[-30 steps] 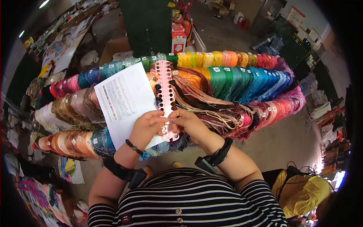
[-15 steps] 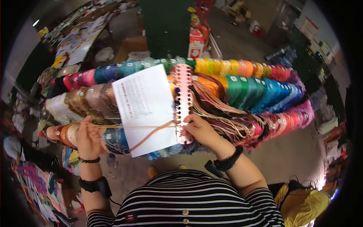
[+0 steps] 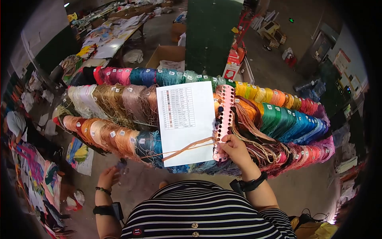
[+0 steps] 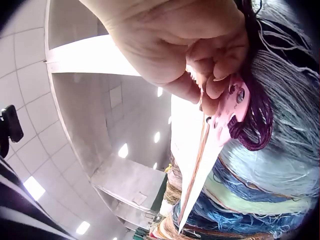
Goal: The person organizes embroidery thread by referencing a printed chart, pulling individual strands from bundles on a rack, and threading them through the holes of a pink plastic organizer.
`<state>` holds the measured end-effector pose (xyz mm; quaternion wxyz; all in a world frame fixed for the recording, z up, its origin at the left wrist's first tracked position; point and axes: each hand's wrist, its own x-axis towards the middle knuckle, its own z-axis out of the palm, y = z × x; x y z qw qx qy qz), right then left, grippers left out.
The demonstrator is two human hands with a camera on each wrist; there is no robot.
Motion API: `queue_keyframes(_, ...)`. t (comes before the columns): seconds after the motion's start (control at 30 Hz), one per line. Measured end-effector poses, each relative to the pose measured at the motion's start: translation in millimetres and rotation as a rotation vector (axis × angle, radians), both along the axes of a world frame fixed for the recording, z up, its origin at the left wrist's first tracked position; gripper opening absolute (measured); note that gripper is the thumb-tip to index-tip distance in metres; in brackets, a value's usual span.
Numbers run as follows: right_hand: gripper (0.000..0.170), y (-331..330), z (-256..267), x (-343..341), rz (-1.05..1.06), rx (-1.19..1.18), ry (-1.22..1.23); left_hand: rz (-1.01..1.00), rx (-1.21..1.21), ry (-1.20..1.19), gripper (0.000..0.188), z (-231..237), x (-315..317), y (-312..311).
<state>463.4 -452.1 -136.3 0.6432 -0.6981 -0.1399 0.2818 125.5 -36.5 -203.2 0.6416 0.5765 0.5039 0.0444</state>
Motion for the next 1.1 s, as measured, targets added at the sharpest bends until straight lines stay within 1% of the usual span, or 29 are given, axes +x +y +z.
queue_keyframes(0.07, 0.015, 0.5, -0.6, 0.0, -0.012, 0.01, 0.001, 0.03, 0.029, -0.128, 0.034, 1.9, 16.8, 3.3)
queue_keyframes(0.17, 0.011, 3.5, 4.7, -3.4, -0.034, 0.011, -0.03, 0.061, 0.122, -0.258, 0.03, 13.9, 47.2, 6.0)
queue_keyframes(0.27, 0.01, 3.4, -0.6, -3.8, -0.06, 0.056, -0.011, 0.07, 0.154, -0.29, 0.028, 22.1, 73.2, 7.3)
queue_keyframes(0.3, 0.01, 3.6, -0.9, -4.3, -0.068, 0.026, -0.029, 0.064, 0.128, -0.304, 0.024, 28.2, 80.0, 4.2)
queue_keyframes(0.37, 0.009, 5.5, -0.1, -3.4, -0.093, -0.035, -0.062, 0.061, 0.162, -0.337, 0.019, 17.1, 85.4, 9.8)
queue_keyframes(0.47, 0.008, 3.7, 1.3, -8.7, -0.101, 0.003, -0.078, 0.057, 0.131, -0.393, 0.013, -0.4, 91.5, 21.3)
queue_keyframes(0.57, 0.009, -2.2, -0.9, -10.7, -0.084, 0.162, -0.067, 0.057, 0.139, -0.4, 0.01, -5.3, 92.9, 24.4)
queue_keyframes(0.63, 0.01, -3.0, 0.8, -16.9, -0.149, 0.173, -0.057, 0.022, 0.13, -0.42, 0.008, -17.4, 88.9, 36.1)
queue_keyframes(0.67, 0.01, -3.6, -2.2, -18.2, -0.163, 0.178, -0.068, 0.013, 0.135, -0.425, 0.008, -15.8, 90.4, 35.5)
queue_keyframes(0.77, 0.011, -6.0, -6.6, -19.7, -0.172, 0.218, -0.076, 0.078, 0.149, -0.36, 0.007, -10.6, 93.2, 29.4)
queue_keyframes(0.93, 0.01, -8.4, -10.4, -20.9, -0.207, 0.25, -0.051, 0.086, 0.145, -0.374, 0.006, -9.9, 93.1, 25.4)
queue_keyframes(1.1, 0.011, -8.7, -13.1, -24.0, -0.206, 0.239, -0.11, 0.086, 0.134, -0.335, 0.006, -3.9, 91.5, 23.5)
